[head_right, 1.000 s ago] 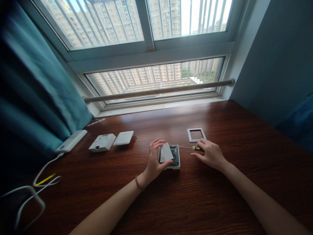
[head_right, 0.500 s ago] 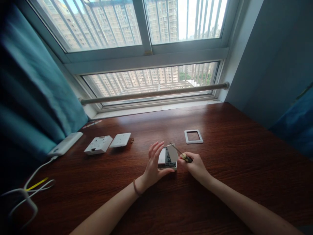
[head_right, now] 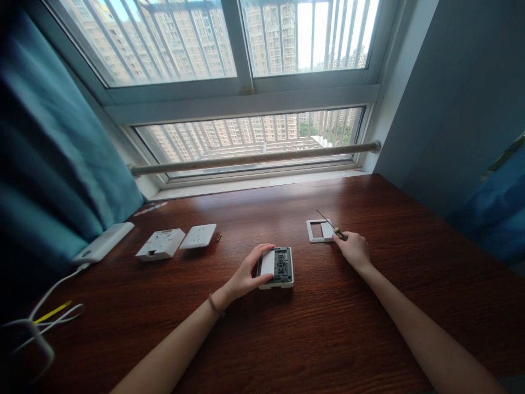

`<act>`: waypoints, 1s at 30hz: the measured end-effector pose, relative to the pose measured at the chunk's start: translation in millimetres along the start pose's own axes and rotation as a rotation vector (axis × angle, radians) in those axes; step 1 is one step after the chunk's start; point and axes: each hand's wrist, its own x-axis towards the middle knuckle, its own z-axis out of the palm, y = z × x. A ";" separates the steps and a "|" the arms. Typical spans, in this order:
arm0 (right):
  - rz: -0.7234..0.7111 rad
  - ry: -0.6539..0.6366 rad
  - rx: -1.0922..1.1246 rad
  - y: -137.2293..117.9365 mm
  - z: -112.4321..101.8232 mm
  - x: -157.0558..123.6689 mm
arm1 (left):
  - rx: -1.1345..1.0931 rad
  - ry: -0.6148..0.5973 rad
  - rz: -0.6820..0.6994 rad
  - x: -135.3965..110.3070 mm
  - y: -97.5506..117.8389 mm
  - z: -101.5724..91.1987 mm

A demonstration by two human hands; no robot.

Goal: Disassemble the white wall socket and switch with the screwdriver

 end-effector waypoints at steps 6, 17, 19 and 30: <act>-0.543 0.019 -0.318 -26.9 -1.2 -22.3 | 0.007 0.030 -0.002 0.5 2.2 2.5; -0.672 0.013 -0.441 -17.2 12.0 -13.1 | 0.001 0.047 0.034 1.2 -5.4 5.5; -0.660 0.043 -0.413 -15.6 8.8 -11.6 | 0.004 0.054 0.029 1.1 -4.9 5.9; -0.908 0.045 -0.520 -64.4 -19.5 -56.0 | 0.016 0.069 0.015 1.9 -1.4 6.3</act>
